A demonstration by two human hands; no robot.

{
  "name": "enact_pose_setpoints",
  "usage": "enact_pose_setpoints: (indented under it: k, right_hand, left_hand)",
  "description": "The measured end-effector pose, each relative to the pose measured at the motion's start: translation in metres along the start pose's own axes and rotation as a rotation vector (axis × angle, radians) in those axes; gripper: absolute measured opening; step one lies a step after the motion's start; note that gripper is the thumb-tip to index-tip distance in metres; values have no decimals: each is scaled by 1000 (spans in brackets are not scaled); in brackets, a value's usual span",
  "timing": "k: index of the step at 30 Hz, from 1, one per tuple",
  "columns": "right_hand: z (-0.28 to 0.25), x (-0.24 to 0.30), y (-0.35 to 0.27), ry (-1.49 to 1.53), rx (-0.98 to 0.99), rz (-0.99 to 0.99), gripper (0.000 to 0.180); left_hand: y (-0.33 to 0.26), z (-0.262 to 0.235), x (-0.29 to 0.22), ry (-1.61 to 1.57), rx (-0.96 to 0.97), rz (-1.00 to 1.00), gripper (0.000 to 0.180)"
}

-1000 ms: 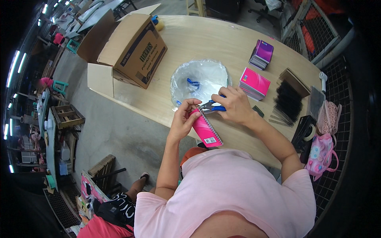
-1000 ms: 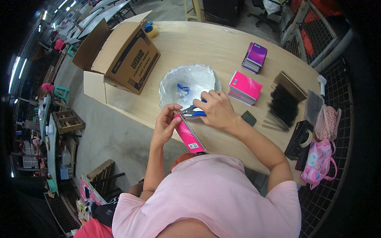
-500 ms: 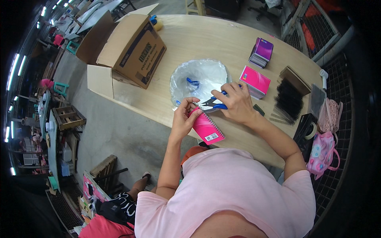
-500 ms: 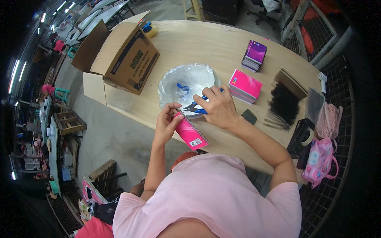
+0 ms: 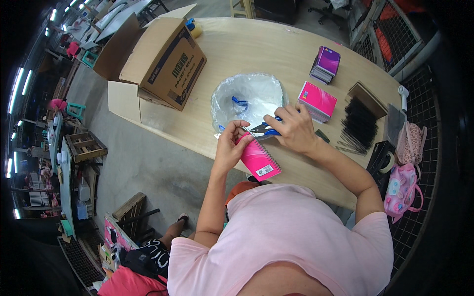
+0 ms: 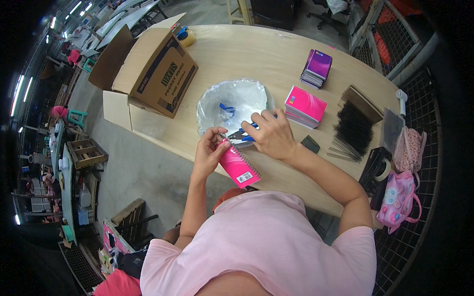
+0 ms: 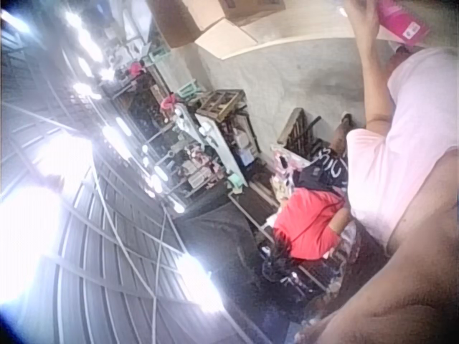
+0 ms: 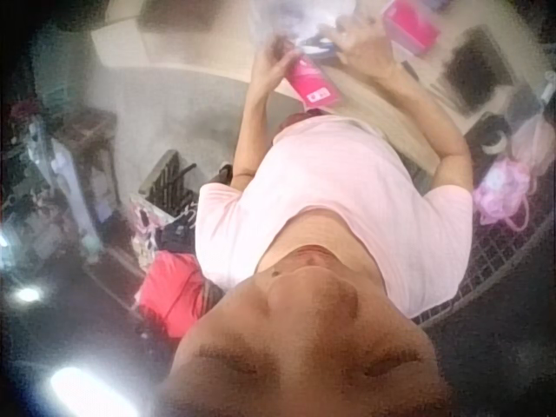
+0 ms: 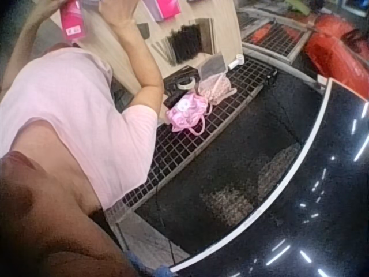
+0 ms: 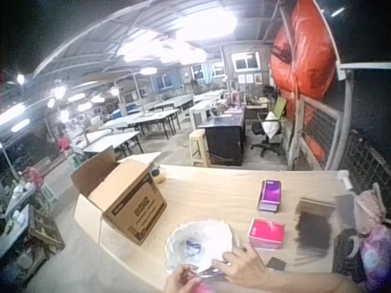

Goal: The person assembles notebooks by hand, threading a wire coil through the punched holes of small pink and purple paper stacks and using pliers to clip the excess wire and secure the binding.

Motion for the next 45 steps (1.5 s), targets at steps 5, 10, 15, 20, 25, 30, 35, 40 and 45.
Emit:
enact_pose_setpoints:
  k: [5, 10, 15, 20, 25, 30, 35, 40, 45]
  right_hand:
    - [21, -22, -9, 860, 622, 667, 51]
    - [37, -33, -24, 566, 130, 575, 51]
    - [36, -66, -70, 843, 9, 971, 45]
    - [38, -66, -115, 1039, -33, 1124, 36]
    - [38, -47, -120, 1115, -47, 1173, 35]
    - [28, -48, -134, 1124, -139, 1177, 36]
    - [16, -50, -177, 1108, -300, 1264, 35]
    - [20, -52, -202, 1065, -250, 1314, 37]
    - [28, -52, -201, 1029, -225, 1359, 39]
  left_hand:
    - [1, 9, -10, 313, -49, 71, 35]
    - [50, 3, 17, 19, 57, -96, 45]
    - [63, -8, 13, -17, 393, -189, 41]
    - [30, -5, 82, 337, 801, -130, 30]
    - [96, -12, 136, 446, 410, -109, 23]
    - [123, 9, 85, 449, 259, -29, 16]
    - [31, 7, 57, 638, -57, 441, 29]
    - [-31, 10, 118, 953, 97, 391, 35]
    - [-16, 67, 120, 805, -64, -12, 52]
Point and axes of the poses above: each hand's wrist, its own y-axis towards the middle knuckle, its own z-axis out of the palm, x = y × z, the point moved 2 cm from there along y, towards the middle knuckle, and after that the axes turned 10 degrees about y, right-handed, at the moved point
